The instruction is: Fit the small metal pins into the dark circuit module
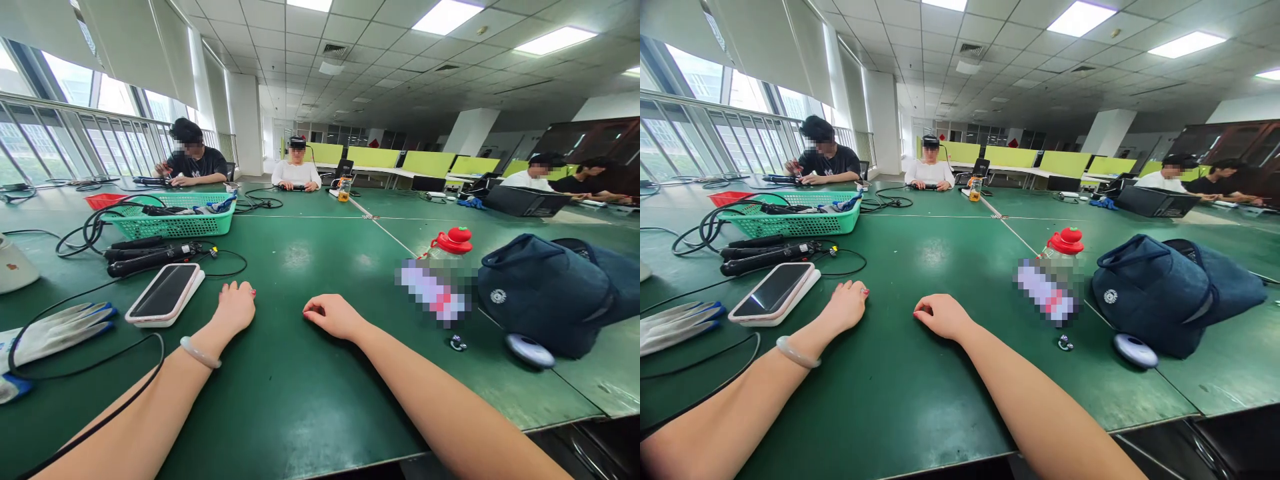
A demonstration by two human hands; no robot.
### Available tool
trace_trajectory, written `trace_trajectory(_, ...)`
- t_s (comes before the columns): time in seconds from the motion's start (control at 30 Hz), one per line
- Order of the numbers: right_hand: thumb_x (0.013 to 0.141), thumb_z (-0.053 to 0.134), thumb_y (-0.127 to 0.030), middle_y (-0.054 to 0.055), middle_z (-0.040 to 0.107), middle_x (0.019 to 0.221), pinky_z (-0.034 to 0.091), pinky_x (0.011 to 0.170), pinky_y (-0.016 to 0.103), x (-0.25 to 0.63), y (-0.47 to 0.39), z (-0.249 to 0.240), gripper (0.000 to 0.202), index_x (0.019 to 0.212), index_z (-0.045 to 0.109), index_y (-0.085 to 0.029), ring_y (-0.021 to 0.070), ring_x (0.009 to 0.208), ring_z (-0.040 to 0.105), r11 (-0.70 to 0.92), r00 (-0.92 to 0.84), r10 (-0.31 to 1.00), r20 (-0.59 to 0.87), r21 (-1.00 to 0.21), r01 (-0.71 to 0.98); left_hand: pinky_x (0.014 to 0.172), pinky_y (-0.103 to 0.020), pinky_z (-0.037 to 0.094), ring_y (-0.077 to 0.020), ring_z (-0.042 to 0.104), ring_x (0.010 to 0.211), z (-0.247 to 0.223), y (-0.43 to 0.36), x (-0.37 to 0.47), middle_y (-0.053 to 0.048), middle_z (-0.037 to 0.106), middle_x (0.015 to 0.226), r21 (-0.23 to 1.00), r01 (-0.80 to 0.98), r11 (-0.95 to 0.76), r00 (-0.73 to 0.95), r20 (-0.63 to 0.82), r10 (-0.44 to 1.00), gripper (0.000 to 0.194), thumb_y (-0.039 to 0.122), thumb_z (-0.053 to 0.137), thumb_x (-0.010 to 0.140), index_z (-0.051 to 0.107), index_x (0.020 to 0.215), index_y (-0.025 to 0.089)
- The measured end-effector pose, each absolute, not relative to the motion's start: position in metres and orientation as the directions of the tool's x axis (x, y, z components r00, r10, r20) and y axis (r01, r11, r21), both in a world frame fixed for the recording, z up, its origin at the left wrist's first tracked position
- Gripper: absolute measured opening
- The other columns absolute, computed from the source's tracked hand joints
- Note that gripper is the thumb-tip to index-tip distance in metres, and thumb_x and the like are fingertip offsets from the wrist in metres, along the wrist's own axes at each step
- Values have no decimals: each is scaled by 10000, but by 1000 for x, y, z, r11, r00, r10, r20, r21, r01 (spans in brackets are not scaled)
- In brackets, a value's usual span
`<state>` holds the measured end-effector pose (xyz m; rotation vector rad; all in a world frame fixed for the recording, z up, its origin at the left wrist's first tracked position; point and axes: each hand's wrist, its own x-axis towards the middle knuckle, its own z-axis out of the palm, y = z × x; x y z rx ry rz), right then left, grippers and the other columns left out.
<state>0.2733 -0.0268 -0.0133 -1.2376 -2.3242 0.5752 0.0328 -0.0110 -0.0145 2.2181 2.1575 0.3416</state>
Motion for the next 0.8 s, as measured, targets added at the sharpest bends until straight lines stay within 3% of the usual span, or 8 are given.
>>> trace_trajectory(0.13, 776, 594, -338, -15, 604, 667, 388, 589, 232, 272, -22, -16, 159, 828, 680, -215, 104, 621, 519, 483, -470, 864, 181, -561, 672, 908, -342, 396, -225, 555, 1018, -8, -23, 59, -136, 616, 1038, 293, 930, -224, 198, 116, 973, 291, 263, 269, 900, 541, 934, 165)
trace_trajectory(0.2, 755, 615, -341, -12, 611, 681, 395, 602, 235, 273, -19, -17, 167, 837, 683, -211, 109, 635, 526, 456, -434, 881, 187, -577, 678, 932, -355, 388, -227, 516, 1114, -5, -30, 70, -126, 587, 1168, 562, 762, -322, 309, 122, 943, 256, 321, 304, 896, 524, 950, 202)
trace_trajectory(0.27, 765, 597, -315, -7, 629, 709, 411, 633, 241, 274, -16, -19, 153, 830, 684, -207, 113, 660, 540, 423, -392, 900, 192, -607, 673, 969, -369, 360, -231, 436, 1219, -2, -35, 75, -123, 523, 1282, 690, 645, -329, 330, 137, 934, 218, 336, 334, 885, 515, 874, 216)
trace_trajectory(0.33, 801, 541, -287, -1, 648, 741, 428, 671, 252, 275, -14, -20, 168, 816, 686, -203, 118, 691, 558, 388, -344, 918, 198, -637, 667, 995, -388, 329, -238, 386, 1264, -1, -36, 76, -130, 503, 1304, 712, 630, -311, 299, 147, 943, 199, 330, 343, 879, 489, 808, 215)
trace_trajectory(0.43, 829, 483, -250, 16, 659, 809, 451, 731, 280, 276, -11, -21, 213, 829, 690, -200, 133, 759, 579, 361, -271, 932, 239, -642, 677, 966, -401, 354, -251, 455, 1199, 0, -36, 74, -133, 546, 1241, 705, 643, -299, 288, 140, 947, 191, 339, 338, 878, 452, 785, 217)
trace_trajectory(0.6, 812, 529, -190, 77, 608, 1157, 385, 972, 373, 270, -10, -25, 286, 1074, 642, -197, 186, 1100, 517, 517, -372, 855, 361, -552, 654, 899, -354, 411, -223, 538, 1089, 1, -40, 78, -85, 624, 1096, 769, 554, -318, 394, 95, 914, 225, 385, 322, 889, 419, 765, 224)
trace_trajectory(0.8, 793, 583, -172, 65, 666, 1054, 411, 946, 362, 268, -17, -23, 317, 1106, 634, -182, 191, 1024, 543, 646, -582, 756, 299, -484, 591, 888, -317, 413, -195, 557, 1015, 2, -36, 78, -63, 627, 1091, 723, 581, -373, 344, 197, 918, 267, 371, 322, 891, 520, 822, 206)
